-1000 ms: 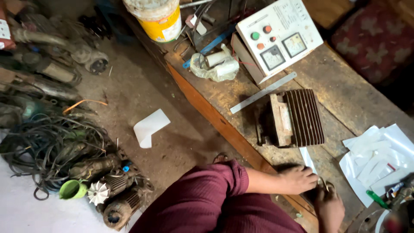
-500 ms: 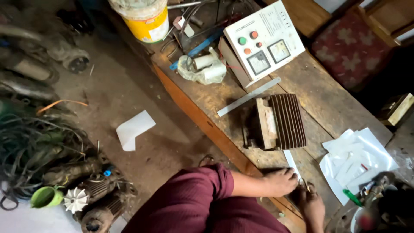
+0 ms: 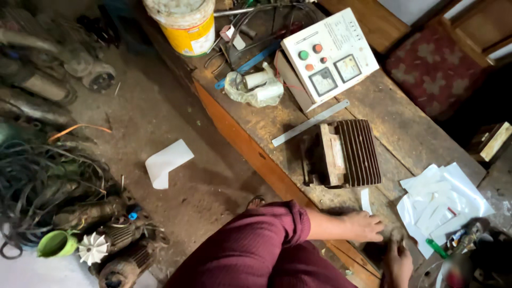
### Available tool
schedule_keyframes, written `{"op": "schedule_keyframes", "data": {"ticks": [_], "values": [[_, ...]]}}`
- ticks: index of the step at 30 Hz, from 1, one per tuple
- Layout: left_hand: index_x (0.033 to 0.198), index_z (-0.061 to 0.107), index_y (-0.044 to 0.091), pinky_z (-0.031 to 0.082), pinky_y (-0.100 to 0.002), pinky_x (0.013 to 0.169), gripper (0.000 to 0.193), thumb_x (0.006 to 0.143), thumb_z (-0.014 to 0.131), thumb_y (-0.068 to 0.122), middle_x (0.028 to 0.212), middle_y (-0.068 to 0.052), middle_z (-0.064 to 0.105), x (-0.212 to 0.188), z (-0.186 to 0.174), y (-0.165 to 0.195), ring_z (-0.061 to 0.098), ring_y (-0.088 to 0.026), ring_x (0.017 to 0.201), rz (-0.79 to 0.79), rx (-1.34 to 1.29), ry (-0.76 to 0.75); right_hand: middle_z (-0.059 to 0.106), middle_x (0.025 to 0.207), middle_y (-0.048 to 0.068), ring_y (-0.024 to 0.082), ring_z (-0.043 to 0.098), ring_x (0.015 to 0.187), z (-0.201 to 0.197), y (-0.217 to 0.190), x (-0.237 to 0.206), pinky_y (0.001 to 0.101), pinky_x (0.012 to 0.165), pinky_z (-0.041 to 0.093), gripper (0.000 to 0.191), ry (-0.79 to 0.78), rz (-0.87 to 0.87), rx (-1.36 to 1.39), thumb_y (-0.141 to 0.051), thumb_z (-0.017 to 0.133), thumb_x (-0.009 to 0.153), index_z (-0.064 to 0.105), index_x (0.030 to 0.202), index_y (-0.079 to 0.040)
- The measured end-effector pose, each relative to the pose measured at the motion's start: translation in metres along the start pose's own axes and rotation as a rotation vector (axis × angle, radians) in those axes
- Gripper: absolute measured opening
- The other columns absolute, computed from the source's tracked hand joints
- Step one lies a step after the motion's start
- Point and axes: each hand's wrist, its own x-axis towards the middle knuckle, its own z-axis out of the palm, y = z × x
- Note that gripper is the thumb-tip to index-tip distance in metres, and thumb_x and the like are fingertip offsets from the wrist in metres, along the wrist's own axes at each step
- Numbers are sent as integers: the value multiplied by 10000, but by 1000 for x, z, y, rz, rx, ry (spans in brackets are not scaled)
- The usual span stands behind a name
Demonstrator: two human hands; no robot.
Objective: The person cuts strips of white insulating paper with scissors and fits them into the slots of an electric motor stator housing on the workbench, pressing the liners into place by hand and repositioning the motor housing between strips.
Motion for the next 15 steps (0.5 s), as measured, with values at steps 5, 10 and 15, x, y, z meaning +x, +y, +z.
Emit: {"op": "schedule_keyframes", "data": {"ticks": [5,10,15], "values": [[1114,657,205,563,-290,554,250,905,543,130,1074,-112,637,16,-4,-9,664,-261,932,104,-206,151,669,810,119,244,599,628,2,12,-26,377,594,468,435,-230,481,746,-466,511,1084,697,1101,-73],[1083,663,194,549,-231,571,176,934,613,116,1033,-19,653,-4,-26,23,694,-163,832,171,-496,211,687,847,12,118,641,656,-5,6,-22,298,530,486,174,-217,434,996,-251,622,999,661,1083,-103],[1003,679,155,545,-245,605,243,931,706,385,896,-2,666,-10,-23,30,659,-118,697,14,-806,204,630,829,41,86,568,710,-17,-13,-38,246,619,450,151,38,-48,827,-80,702,1063,595,1102,20]]}}
